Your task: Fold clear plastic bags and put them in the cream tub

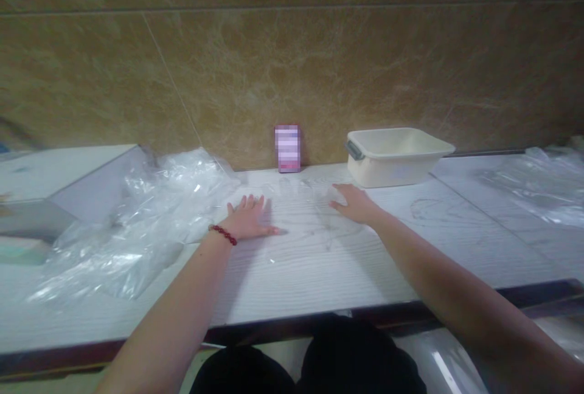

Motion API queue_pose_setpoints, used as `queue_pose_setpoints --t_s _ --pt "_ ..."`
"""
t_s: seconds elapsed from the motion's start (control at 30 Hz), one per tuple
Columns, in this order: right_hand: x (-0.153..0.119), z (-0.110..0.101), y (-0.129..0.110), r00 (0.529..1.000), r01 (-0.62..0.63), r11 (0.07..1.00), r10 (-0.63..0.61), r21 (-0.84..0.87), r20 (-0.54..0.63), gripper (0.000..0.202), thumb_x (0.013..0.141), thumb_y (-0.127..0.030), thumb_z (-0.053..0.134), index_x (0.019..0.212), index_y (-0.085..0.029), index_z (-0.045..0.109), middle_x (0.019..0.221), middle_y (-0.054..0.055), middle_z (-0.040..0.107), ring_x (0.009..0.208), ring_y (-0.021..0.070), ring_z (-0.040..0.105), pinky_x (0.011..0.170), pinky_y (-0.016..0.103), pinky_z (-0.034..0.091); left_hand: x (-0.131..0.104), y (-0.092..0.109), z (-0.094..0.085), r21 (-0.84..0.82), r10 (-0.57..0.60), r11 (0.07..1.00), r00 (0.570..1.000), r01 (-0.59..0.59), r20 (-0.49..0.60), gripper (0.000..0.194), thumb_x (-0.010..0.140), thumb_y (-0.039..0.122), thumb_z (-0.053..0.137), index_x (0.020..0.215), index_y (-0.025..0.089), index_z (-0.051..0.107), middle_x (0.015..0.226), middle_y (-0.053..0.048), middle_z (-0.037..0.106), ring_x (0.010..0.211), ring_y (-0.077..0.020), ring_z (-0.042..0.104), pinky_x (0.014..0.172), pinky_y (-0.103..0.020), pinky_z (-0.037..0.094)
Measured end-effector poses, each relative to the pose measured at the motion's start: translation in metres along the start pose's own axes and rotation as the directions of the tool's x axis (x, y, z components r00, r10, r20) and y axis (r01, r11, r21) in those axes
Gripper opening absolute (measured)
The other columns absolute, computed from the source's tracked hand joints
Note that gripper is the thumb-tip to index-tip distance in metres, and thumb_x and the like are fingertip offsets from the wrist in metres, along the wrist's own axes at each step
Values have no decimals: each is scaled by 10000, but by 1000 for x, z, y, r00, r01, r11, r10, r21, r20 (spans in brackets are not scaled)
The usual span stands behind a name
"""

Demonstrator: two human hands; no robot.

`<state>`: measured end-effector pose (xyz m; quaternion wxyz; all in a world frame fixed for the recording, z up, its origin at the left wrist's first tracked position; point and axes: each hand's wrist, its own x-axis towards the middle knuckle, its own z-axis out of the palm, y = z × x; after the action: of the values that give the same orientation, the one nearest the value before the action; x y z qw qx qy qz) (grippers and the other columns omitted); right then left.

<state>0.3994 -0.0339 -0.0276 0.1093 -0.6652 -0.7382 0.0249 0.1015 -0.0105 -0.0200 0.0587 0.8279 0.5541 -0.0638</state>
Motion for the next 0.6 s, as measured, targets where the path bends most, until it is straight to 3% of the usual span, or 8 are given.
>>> queue_pose_setpoints --t_s 0.1,0.23,0.33,0.43,0.5,0.6 --pt "15 -7 -2 999 9 1000 -11 -24 -47 401 788 -357 388 1125 -163 485 1079 114 523 1021 196 458 888 304 312 2 11 -2 -12 41 999 990 -43 -137 839 659 697 219 1306 166 160 1354 -164 166 1236 -331 84 911 -584 61" --pt "30 -9 -8 999 -39 997 41 -60 27 353 727 -386 480 1027 -219 560 974 98 558 900 200 521 798 299 363 -3 40 -1 -1 227 972 946 -234 -233 734 712 655 188 1269 183 266 1324 -136 272 1220 -308 176 935 -550 72" --pt "33 -2 -10 997 -73 997 74 -22 8 271 718 -369 497 910 -212 607 919 84 567 842 180 533 763 283 369 -12 67 3 7 398 913 890 -407 -222 695 726 638 196 1261 204 280 1306 -119 313 1206 -285 225 952 -518 84" --pt "34 7 -10 997 -1 1000 2 18 -77 179 736 -291 486 786 -175 614 874 73 577 861 160 515 791 267 343 -21 90 9 8 541 834 814 -552 -214 674 723 638 210 1274 252 242 1328 -94 278 1216 -280 200 955 -509 87" --pt "34 10 -9 991 55 996 -45 74 -124 158 748 -256 469 775 -160 593 856 65 586 852 145 514 777 247 344 -25 100 12 11 591 798 779 -603 -208 668 717 643 218 1275 276 235 1336 -90 258 1223 -290 172 949 -517 83" --pt "33 9 -10 991 55 978 -28 202 -132 152 769 -257 437 815 -162 547 812 45 601 763 121 534 689 217 369 -28 104 15 13 614 782 767 -623 -185 646 716 645 213 1259 299 265 1343 -99 235 1220 -314 161 927 -544 90"
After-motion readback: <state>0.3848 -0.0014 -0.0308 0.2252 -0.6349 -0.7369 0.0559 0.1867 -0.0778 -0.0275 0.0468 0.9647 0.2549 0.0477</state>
